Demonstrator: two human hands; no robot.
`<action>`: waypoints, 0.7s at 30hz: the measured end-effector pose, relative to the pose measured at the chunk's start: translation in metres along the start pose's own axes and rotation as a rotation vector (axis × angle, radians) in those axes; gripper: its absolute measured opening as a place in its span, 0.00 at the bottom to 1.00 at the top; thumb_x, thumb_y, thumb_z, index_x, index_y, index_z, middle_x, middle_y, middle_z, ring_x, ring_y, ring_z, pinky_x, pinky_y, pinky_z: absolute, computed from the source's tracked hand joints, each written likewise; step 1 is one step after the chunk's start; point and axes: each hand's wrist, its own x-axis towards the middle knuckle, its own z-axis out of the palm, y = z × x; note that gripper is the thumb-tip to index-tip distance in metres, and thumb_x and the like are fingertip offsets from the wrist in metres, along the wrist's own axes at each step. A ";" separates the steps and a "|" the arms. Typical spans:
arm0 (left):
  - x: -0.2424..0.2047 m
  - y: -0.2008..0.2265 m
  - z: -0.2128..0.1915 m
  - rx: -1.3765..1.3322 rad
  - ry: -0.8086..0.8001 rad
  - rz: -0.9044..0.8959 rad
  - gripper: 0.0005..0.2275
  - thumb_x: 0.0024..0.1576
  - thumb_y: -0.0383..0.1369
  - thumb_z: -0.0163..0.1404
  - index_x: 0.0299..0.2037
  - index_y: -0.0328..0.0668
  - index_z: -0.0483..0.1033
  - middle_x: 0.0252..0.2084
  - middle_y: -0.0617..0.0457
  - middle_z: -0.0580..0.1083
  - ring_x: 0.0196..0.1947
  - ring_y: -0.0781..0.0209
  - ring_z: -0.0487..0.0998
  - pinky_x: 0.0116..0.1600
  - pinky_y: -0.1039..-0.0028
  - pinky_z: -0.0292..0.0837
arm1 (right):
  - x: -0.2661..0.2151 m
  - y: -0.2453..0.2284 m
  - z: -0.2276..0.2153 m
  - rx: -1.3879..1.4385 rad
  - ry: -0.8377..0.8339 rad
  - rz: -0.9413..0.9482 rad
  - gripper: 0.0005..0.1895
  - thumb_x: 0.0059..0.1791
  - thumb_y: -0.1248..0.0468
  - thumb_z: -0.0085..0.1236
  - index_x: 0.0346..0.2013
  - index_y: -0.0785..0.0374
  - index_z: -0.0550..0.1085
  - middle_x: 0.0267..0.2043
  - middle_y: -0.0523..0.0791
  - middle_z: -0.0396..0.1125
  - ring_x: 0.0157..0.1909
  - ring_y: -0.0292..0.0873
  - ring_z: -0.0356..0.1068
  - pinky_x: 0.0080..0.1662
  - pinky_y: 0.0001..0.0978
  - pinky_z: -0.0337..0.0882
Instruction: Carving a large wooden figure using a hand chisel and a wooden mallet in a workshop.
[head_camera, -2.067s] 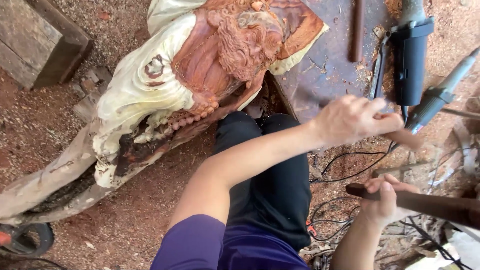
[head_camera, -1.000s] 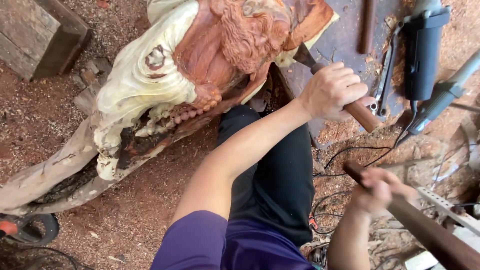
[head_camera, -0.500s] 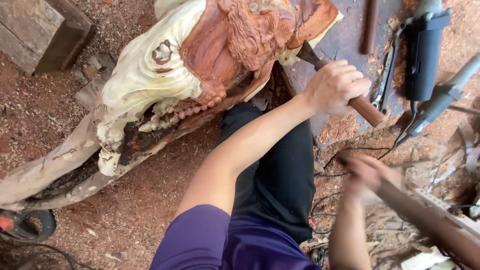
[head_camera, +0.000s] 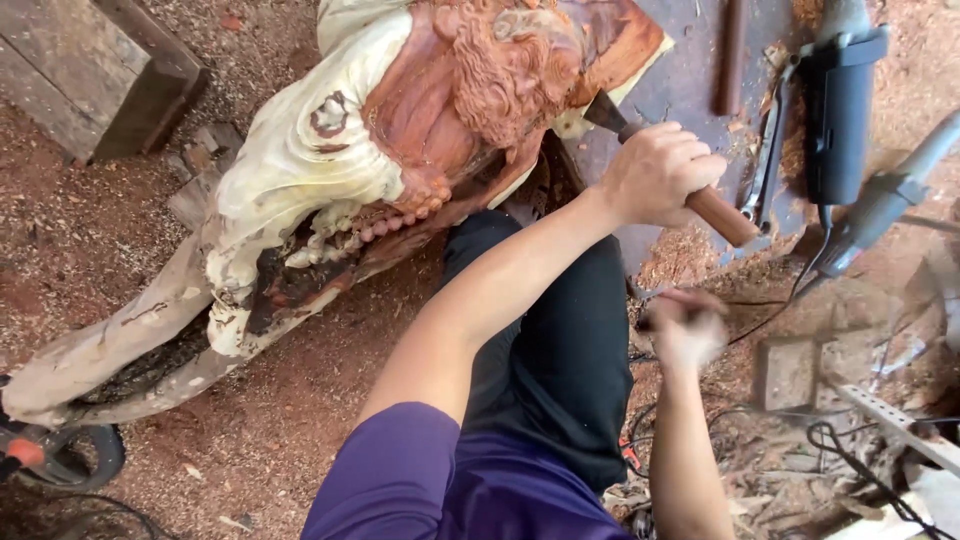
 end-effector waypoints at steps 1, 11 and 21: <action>-0.005 -0.003 0.005 -0.002 -0.038 -0.005 0.07 0.40 0.38 0.53 0.24 0.57 0.66 0.20 0.62 0.66 0.24 0.62 0.73 0.35 0.70 0.67 | -0.011 0.015 -0.002 -0.155 -0.094 0.165 0.08 0.44 0.77 0.59 0.29 0.62 0.72 0.24 0.46 0.67 0.25 0.39 0.68 0.34 0.34 0.71; -0.001 0.001 -0.003 -0.034 -0.330 -0.123 0.08 0.34 0.33 0.53 0.21 0.57 0.67 0.18 0.64 0.72 0.23 0.62 0.77 0.34 0.70 0.69 | 0.012 -0.044 -0.008 0.050 -0.128 0.050 0.16 0.36 0.84 0.58 0.13 0.74 0.60 0.21 0.62 0.63 0.22 0.55 0.69 0.38 0.41 0.74; -0.001 0.059 -0.039 0.014 -0.218 0.119 0.13 0.29 0.40 0.56 0.23 0.59 0.65 0.21 0.64 0.69 0.25 0.61 0.74 0.37 0.67 0.70 | -0.041 -0.008 -0.053 -0.424 -0.079 0.409 0.09 0.43 0.78 0.66 0.36 0.67 0.78 0.29 0.51 0.70 0.25 0.43 0.69 0.32 0.34 0.69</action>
